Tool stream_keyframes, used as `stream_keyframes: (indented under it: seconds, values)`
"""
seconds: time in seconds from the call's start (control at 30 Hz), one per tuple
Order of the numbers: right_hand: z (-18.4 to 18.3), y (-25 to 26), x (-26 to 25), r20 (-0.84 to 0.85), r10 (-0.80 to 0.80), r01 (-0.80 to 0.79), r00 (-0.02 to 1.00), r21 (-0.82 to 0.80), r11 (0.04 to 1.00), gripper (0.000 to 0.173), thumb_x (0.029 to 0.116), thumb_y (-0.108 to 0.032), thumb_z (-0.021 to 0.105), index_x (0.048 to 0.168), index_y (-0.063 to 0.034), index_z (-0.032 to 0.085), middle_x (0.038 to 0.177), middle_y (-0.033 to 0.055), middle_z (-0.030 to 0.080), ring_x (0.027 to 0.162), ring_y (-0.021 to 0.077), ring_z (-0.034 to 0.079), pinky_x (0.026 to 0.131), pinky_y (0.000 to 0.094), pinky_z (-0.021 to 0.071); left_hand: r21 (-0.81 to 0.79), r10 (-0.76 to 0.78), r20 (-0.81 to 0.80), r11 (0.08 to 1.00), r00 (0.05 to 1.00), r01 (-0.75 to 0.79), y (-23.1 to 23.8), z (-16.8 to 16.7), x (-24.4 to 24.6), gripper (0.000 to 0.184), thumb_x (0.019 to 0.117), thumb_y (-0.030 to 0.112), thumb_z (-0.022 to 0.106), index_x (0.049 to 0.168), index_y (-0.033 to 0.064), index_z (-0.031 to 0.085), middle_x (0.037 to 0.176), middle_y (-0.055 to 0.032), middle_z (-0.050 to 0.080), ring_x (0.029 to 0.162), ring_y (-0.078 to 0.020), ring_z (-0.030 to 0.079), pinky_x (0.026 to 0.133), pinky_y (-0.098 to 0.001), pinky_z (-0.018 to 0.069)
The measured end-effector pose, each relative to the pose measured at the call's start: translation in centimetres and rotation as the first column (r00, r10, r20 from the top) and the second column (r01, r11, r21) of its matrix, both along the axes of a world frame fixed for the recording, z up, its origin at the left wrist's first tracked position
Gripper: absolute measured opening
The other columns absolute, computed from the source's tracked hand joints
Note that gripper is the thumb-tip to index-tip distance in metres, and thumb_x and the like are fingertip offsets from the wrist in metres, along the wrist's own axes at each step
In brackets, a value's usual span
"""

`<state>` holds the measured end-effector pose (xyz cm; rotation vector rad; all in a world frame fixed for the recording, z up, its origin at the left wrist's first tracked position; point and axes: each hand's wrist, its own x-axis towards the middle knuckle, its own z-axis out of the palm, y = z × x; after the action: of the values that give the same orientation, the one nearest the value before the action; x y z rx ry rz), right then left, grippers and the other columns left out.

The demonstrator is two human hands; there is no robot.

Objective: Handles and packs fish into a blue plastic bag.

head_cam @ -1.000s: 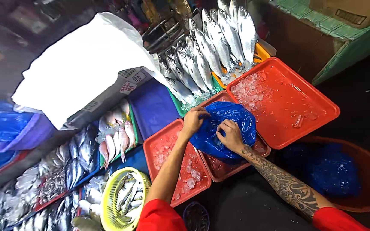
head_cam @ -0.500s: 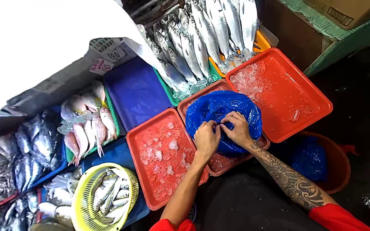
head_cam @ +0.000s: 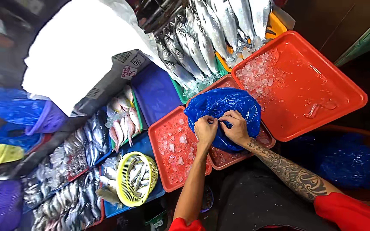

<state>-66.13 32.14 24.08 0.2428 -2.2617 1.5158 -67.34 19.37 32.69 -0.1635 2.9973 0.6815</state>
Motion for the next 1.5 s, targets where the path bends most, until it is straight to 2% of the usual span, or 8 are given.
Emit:
stream_keyframes:
  seconds: [0.1, 0.4, 0.67, 0.87, 1.0, 1.17, 1.33, 1.5]
  values:
    - [-0.1, 0.1, -0.2, -0.002, 0.013, -0.013, 1.000, -0.020, 1.000, 0.014, 0.0856, -0.010, 0.073, 0.098, -0.0077, 0.080, 0.106, 0.0101, 0.071, 0.102, 0.0283, 0.066, 0.089, 0.0447, 0.0541, 0.041, -0.072, -0.012, 0.997, 0.997, 0.072, -0.5, -0.4, -0.9, 0.014, 0.0937, 0.021, 0.070, 0.091, 0.0086, 0.075, 0.077, -0.0095, 0.070, 0.072, -0.0274, 0.067, 0.068, -0.0537, 0.0524]
    - [-0.1, 0.4, -0.3, 0.024, 0.015, -0.015, 1.000, -0.024, 1.000, 0.009, 0.0861, -0.010, 0.074, 0.092, -0.0068, 0.079, 0.106, 0.0098, 0.071, 0.103, 0.0265, 0.065, 0.091, 0.0420, 0.0543, 0.457, -0.280, 0.141, 0.869, 0.950, 0.188, -5.1, -1.5, -2.5, 0.017, 0.1002, 0.023, 0.067, 0.099, 0.0084, 0.075, 0.071, -0.0084, 0.068, 0.047, -0.0150, 0.057, 0.045, -0.0299, 0.0486]
    - [2.1, -0.9, -0.9, 0.224, -0.031, 0.012, 0.974, 0.087, 0.996, 0.010, 0.0849, -0.016, 0.078, 0.087, -0.0065, 0.078, 0.106, 0.0130, 0.070, 0.103, 0.0326, 0.063, 0.092, 0.0531, 0.0501, 0.334, -0.416, -0.023, 0.854, 0.909, 0.400, -5.4, -3.0, -4.4, 0.016, 0.0961, 0.021, 0.067, 0.089, 0.0084, 0.073, 0.063, -0.0021, 0.060, 0.054, -0.0136, 0.054, 0.055, -0.0362, 0.0464]
    - [3.6, -2.7, -1.0, 0.274, -0.183, 0.125, 0.944, 0.218, 0.968, 0.015, 0.0848, -0.019, 0.077, 0.084, -0.0041, 0.074, 0.104, 0.0141, 0.068, 0.102, 0.0340, 0.064, 0.088, 0.0559, 0.0487, 0.500, -0.416, -0.059, 0.774, 0.908, 0.387, -6.0, -4.9, -5.1, 0.017, 0.0953, 0.021, 0.063, 0.083, 0.0098, 0.068, 0.057, -0.0002, 0.050, 0.048, -0.0128, 0.046, 0.048, -0.0333, 0.0391]
    - [3.2, -2.9, -1.2, 0.191, -0.215, 0.156, 0.958, 0.280, 0.947, 0.010, 0.0845, -0.013, 0.073, 0.081, -0.0030, 0.072, 0.101, 0.0138, 0.069, 0.092, 0.0320, 0.066, 0.078, 0.0531, 0.0518, 0.558, -0.387, -0.080, 0.746, 0.919, 0.363, -6.2, -5.4, -4.7, 0.015, 0.0944, 0.021, 0.063, 0.085, 0.0104, 0.067, 0.058, 0.0005, 0.050, 0.050, -0.0122, 0.046, 0.049, -0.0323, 0.0400]
    - [2.1, -2.0, -0.9, 0.090, -0.169, 0.149, 0.982, 0.193, 0.970, 0.008, 0.0823, -0.010, 0.074, 0.079, -0.0039, 0.071, 0.099, 0.0108, 0.069, 0.089, 0.0253, 0.067, 0.077, 0.0464, 0.0554, 0.533, -0.369, -0.106, 0.763, 0.923, 0.366, -6.4, -5.6, -3.7, 0.014, 0.0933, 0.024, 0.062, 0.085, 0.0129, 0.066, 0.060, -0.0006, 0.050, 0.050, -0.0146, 0.046, 0.048, -0.0349, 0.0383]
    - [2.1, -1.6, -0.7, 0.072, -0.098, 0.082, 0.993, 0.199, 0.977, 0.019, 0.0851, -0.013, 0.077, 0.102, -0.0050, 0.076, 0.109, 0.0120, 0.069, 0.090, 0.0243, 0.067, 0.079, 0.0449, 0.0562, 0.530, -0.363, -0.111, 0.766, 0.925, 0.365, -6.4, -5.3, -3.5, 0.018, 0.0957, 0.025, 0.057, 0.085, 0.0130, 0.065, 0.057, -0.0007, 0.047, 0.048, -0.0157, 0.044, 0.047, -0.0362, 0.0371]
    - [2.1, -2.3, -0.8, 0.012, -0.137, 0.133, 0.990, 0.184, 0.974, 0.011, 0.0855, -0.010, 0.078, 0.096, -0.0074, 0.078, 0.101, 0.0089, 0.071, 0.087, 0.0223, 0.068, 0.078, 0.0442, 0.0561, 0.541, -0.363, -0.057, 0.771, 0.930, 0.334, -6.3, -4.9, -3.6, 0.026, 0.0984, 0.026, 0.052, 0.080, 0.0123, 0.062, 0.056, -0.0023, 0.046, 0.049, -0.0172, 0.046, 0.048, -0.0378, 0.0370]
